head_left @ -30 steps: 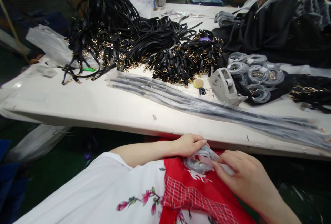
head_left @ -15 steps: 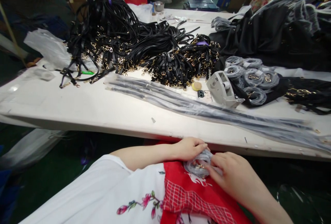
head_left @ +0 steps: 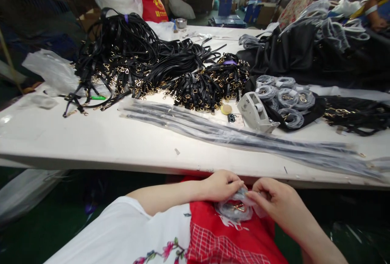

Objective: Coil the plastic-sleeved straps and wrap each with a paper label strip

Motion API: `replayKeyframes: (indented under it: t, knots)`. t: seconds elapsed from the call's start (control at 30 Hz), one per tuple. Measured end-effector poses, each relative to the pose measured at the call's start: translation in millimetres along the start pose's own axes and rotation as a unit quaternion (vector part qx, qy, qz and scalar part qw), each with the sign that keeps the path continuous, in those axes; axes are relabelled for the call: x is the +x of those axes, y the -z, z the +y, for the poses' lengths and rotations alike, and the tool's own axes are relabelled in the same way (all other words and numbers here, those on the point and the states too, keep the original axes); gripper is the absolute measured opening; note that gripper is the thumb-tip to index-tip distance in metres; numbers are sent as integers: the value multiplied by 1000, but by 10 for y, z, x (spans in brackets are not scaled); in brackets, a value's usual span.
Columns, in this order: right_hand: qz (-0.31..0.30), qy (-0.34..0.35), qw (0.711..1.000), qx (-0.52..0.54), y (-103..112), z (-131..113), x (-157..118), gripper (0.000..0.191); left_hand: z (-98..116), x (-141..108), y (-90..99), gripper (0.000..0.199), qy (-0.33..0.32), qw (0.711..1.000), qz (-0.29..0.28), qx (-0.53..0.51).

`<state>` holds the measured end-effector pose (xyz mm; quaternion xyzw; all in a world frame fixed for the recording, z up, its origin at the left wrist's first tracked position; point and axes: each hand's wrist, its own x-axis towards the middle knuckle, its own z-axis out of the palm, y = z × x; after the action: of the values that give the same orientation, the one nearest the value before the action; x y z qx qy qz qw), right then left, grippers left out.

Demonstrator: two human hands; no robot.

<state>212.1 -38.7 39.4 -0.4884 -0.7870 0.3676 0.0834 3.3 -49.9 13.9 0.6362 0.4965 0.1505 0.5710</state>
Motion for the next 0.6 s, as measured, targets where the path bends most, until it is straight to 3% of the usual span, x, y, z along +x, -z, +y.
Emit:
replayKeyframes:
  t: [0.1,0.2,0.3,0.4,0.5,0.6]
  knots:
    - [43,2,995,86,-126,67,117,30,74,-9,29,33,-70,997,-20,26]
    - [39,-14,976,214,-288,145,203,32,104,-19,32,25,-123,992,-18,26]
    - [37,-37,954,294,-389,231,237,36,97,-25,-1,24,-123,992,10,21]
    - [40,-52,953,295,-415,317,243,46,84,-29,-36,24,-112,993,35,17]
    - [0,-70,945,319,-437,365,228,58,87,-34,-48,21,-130,990,46,5]
    - [-27,-85,924,371,-492,356,193,54,101,-38,-54,21,-145,988,56,-5]
